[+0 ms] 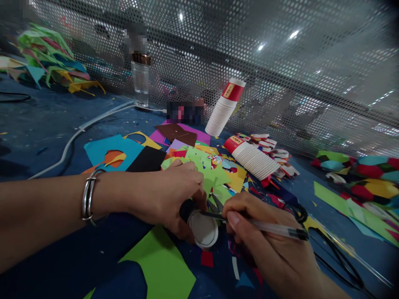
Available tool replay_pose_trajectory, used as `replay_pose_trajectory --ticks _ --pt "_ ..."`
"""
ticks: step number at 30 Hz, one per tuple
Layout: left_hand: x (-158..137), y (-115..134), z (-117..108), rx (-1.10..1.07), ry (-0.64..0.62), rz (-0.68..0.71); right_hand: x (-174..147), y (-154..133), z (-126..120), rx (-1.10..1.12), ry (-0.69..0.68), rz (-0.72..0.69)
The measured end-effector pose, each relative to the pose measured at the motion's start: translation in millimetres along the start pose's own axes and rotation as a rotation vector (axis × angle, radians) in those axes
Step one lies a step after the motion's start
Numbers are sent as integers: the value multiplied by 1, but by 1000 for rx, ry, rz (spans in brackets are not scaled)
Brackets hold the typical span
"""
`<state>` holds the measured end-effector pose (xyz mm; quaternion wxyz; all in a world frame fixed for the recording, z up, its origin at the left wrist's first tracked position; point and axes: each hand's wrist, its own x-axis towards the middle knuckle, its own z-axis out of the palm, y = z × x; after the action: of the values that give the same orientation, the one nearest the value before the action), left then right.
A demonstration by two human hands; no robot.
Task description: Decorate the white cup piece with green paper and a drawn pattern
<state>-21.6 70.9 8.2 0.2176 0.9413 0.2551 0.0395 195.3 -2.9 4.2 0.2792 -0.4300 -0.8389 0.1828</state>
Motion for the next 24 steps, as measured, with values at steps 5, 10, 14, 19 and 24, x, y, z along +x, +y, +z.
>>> replay_pose_trajectory --ticks 5,10,14,19,24 --pt "0 0 0 3 -2 -10 -1 -6 -7 -121 12 -62" --pt "-1 0 -1 17 0 -4 -6 -3 -10 -39 -7 79" --pt "-1 -2 1 21 12 24 -6 -2 -7 137 -57 221" --pt "0 -2 2 43 23 21 -2 -3 3 320 -58 277" --pt "0 -2 1 33 12 20 -3 1 9 306 -87 241"
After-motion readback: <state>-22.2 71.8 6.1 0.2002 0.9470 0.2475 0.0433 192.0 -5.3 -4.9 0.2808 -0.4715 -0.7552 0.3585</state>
